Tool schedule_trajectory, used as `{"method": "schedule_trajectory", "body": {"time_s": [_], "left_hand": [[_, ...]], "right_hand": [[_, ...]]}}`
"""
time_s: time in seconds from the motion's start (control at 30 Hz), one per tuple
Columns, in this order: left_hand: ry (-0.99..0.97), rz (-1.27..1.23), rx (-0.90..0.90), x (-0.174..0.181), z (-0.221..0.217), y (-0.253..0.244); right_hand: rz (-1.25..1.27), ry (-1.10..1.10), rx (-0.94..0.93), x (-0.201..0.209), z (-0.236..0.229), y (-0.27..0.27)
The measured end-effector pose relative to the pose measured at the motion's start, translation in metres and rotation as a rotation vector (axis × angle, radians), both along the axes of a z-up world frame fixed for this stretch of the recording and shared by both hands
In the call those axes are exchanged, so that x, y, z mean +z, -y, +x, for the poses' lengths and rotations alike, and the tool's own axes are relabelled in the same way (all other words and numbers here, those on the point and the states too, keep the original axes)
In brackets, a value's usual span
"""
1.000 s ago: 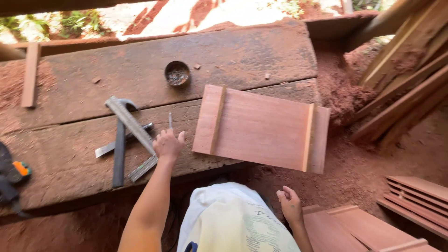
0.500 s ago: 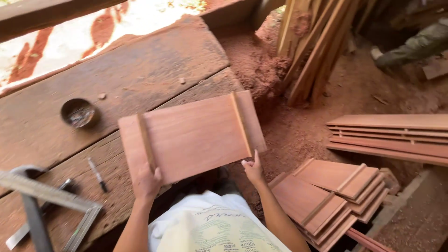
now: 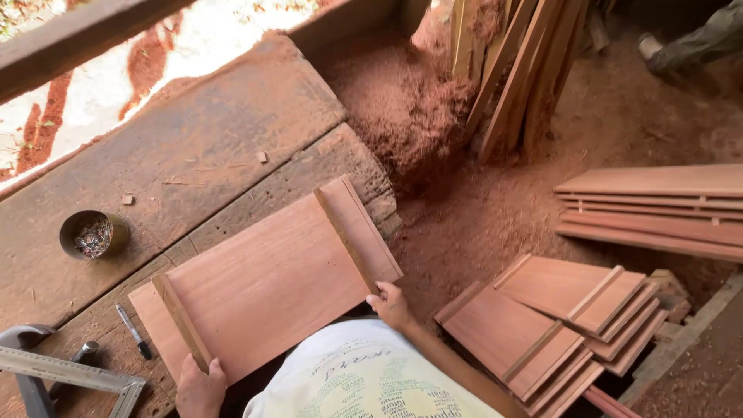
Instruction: The person measures and marks a wooden board using a try square and a pencil. They then use a hammer and a nail set to drive nails into the board to attach a smaller wooden piece, forming a frame.
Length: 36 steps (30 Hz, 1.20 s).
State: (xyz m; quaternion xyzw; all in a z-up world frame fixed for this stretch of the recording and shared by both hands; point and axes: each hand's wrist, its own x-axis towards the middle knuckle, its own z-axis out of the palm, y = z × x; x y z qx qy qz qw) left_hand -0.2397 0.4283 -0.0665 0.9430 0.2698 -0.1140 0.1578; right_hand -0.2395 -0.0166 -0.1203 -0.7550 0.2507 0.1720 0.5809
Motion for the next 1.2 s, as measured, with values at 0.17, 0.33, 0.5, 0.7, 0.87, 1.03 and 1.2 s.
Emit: {"method": "schedule_trajectory", "body": {"time_s": [0.17,0.33,0.5,0.7,0.87,1.03,1.2], "left_hand": [[-0.027,-0.046,0.074,0.019,-0.004,0.02],[0.028,0.091,-0.039,0.021,-0.008,0.019],[0.284,0.014,0.091,0.04,-0.006,-0.041],[-0.036,0.33,-0.096,0.134,0.097,-0.091],[-0.13,0.258,0.071,0.156,0.146,-0.093],[-0.141,0.135,-0.008,0.148,0.168,-0.114],[-0.184,0.12,0.055,0.138,0.19,-0.139]], "right_hand": [[0.131,-0.01,-0.105,-0.003,0.011,0.032],[0.334,-0.108,-0.369,0.036,0.028,0.049],[0.48,-0.066,-0.33,0.117,0.048,0.063],[0.752,0.162,-0.156,0.182,0.118,0.071],[0.52,0.227,-0.125,0.177,0.134,0.102],[0.482,0.03,-0.285,0.156,0.114,0.113],[0.589,-0.048,-0.14,0.16,0.112,0.093]]}}
